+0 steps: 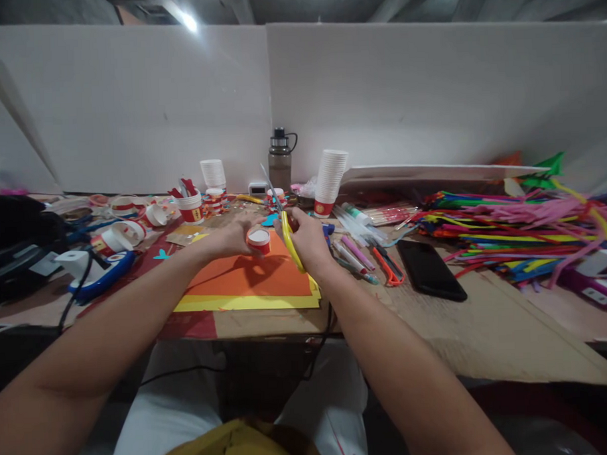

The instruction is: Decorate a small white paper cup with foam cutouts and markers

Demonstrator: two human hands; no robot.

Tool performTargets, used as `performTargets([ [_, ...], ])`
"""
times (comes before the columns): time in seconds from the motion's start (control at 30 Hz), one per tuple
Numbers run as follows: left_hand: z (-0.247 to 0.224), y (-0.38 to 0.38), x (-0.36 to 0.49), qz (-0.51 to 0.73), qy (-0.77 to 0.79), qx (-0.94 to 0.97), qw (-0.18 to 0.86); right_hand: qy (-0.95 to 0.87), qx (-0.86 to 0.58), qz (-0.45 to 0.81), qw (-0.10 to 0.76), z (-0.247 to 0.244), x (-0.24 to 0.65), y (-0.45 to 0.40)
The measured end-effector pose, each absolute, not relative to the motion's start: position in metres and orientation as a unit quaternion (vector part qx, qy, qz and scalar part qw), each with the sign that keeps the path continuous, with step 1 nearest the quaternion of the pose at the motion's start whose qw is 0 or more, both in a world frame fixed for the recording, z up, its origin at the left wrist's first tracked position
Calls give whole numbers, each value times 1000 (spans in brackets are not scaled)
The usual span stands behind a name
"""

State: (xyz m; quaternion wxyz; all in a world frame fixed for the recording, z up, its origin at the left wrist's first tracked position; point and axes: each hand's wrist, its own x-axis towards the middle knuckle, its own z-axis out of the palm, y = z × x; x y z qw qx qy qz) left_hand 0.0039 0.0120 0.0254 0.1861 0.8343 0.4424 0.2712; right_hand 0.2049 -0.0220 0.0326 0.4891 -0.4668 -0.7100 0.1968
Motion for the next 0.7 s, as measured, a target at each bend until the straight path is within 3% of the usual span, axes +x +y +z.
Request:
performTargets([
  [0.17, 24, 18, 0, 247, 477, 803, 258, -691, -467, 239, 497, 31, 202, -23],
  [0.3, 25, 22, -3, 370, 419, 732, 390, -653, -444, 326, 519, 31, 199, -26],
  [0.47, 36, 18, 2, 514, 303, 546, 588, -682, -427, 322, 499, 35, 201, -30],
  [0.7, 49, 13, 4, 596, 252, 365, 669, -734, -392, 293, 471, 35, 197, -31],
])
